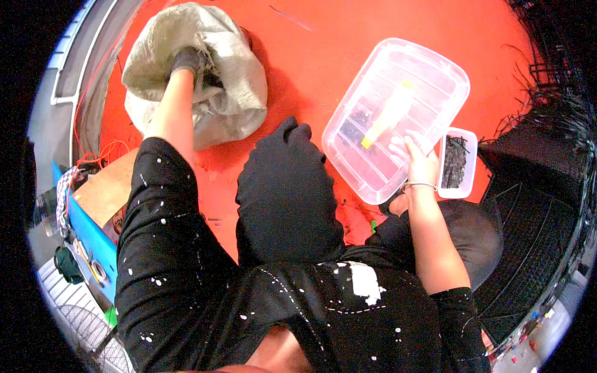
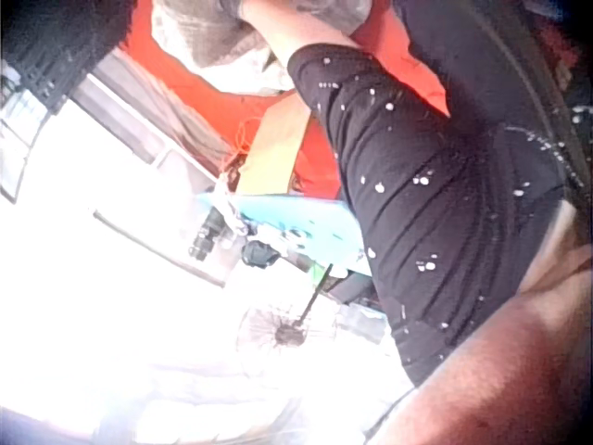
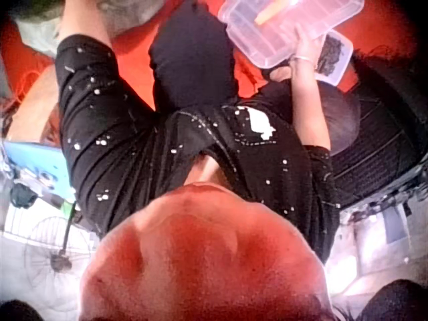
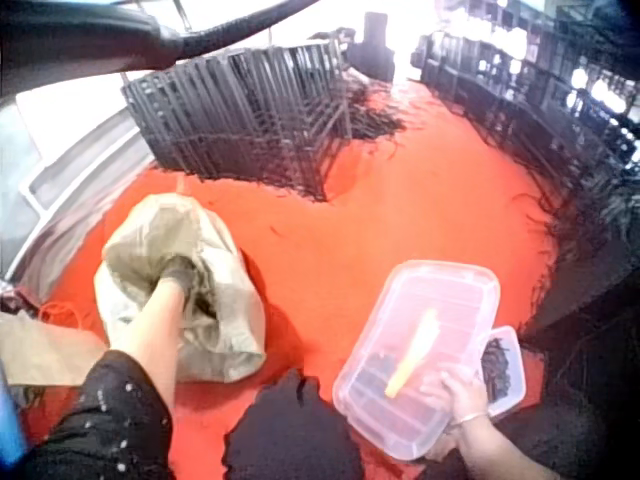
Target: The person sits on a red floor and sorts small black fasteners from a pile into a clear plastic container. They use their gloved hands to scoop the fasteners from the floor and a large white sack, transferring them into the container.
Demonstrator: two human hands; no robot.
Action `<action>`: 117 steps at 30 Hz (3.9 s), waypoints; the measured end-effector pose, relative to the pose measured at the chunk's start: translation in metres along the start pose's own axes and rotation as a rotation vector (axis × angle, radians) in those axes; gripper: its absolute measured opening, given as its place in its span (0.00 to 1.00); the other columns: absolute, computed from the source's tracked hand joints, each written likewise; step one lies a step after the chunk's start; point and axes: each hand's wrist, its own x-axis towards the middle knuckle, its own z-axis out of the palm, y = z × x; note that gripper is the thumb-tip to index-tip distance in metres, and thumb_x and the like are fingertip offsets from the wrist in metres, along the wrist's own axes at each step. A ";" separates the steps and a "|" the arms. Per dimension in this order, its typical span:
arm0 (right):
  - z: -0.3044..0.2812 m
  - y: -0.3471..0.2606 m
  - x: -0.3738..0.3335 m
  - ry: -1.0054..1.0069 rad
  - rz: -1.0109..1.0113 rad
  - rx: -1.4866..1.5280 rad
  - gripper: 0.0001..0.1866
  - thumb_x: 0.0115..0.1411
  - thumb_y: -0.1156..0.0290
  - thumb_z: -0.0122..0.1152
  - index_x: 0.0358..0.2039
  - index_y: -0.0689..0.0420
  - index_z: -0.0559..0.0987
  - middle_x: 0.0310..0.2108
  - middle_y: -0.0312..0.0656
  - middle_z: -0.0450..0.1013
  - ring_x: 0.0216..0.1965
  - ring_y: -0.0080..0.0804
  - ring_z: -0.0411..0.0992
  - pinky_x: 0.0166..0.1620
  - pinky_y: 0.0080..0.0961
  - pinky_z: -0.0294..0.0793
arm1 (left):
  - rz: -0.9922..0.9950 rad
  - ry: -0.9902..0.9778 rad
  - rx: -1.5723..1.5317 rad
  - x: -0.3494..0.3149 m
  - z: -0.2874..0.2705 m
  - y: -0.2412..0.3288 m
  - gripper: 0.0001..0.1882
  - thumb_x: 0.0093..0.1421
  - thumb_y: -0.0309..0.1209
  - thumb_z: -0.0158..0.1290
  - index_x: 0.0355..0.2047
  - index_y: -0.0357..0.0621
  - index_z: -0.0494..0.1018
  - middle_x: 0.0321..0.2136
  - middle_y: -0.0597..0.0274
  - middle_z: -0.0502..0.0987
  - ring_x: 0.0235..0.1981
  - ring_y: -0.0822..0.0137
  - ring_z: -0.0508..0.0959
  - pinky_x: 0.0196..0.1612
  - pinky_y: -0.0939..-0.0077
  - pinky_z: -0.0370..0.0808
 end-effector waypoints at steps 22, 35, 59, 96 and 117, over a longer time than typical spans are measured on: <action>0.004 0.000 0.006 -0.067 -0.031 0.005 0.15 0.57 0.75 0.53 0.45 0.67 0.71 0.36 0.53 0.74 0.35 0.42 0.76 0.38 0.28 0.77 | 0.221 0.114 -0.014 -0.036 0.010 0.017 0.25 0.51 0.40 0.50 0.51 0.50 0.69 0.52 0.54 0.69 0.53 0.58 0.68 0.54 0.66 0.65; -0.001 0.012 0.014 -0.066 0.026 -0.143 0.19 0.59 0.72 0.53 0.50 0.64 0.69 0.40 0.52 0.74 0.37 0.38 0.76 0.38 0.25 0.77 | 0.200 0.112 -0.176 -0.068 0.007 0.048 0.25 0.50 0.43 0.51 0.50 0.54 0.70 0.50 0.56 0.70 0.51 0.61 0.70 0.52 0.68 0.66; -0.004 0.008 0.017 -0.046 0.035 -0.105 0.17 0.57 0.73 0.54 0.46 0.66 0.70 0.37 0.52 0.74 0.36 0.39 0.76 0.40 0.27 0.77 | 0.282 -0.008 -0.002 -0.014 -0.039 -0.002 0.25 0.47 0.49 0.52 0.47 0.61 0.72 0.47 0.61 0.74 0.47 0.65 0.73 0.49 0.71 0.68; -0.004 0.008 0.016 -0.053 0.011 -0.024 0.17 0.56 0.78 0.54 0.45 0.69 0.69 0.39 0.52 0.72 0.36 0.43 0.76 0.37 0.31 0.79 | -0.222 -0.151 -0.394 -0.152 0.126 0.037 0.33 0.50 0.44 0.46 0.55 0.41 0.62 0.52 0.42 0.66 0.55 0.48 0.65 0.58 0.65 0.60; -0.056 0.050 0.049 -0.012 -0.391 -0.533 0.07 0.54 0.76 0.54 0.32 0.61 0.77 0.26 0.40 0.76 0.25 0.26 0.74 0.28 0.23 0.75 | 0.240 -0.225 -0.372 -0.190 0.040 0.008 0.29 0.57 0.44 0.46 0.50 0.32 0.66 0.46 0.38 0.71 0.51 0.49 0.70 0.55 0.67 0.64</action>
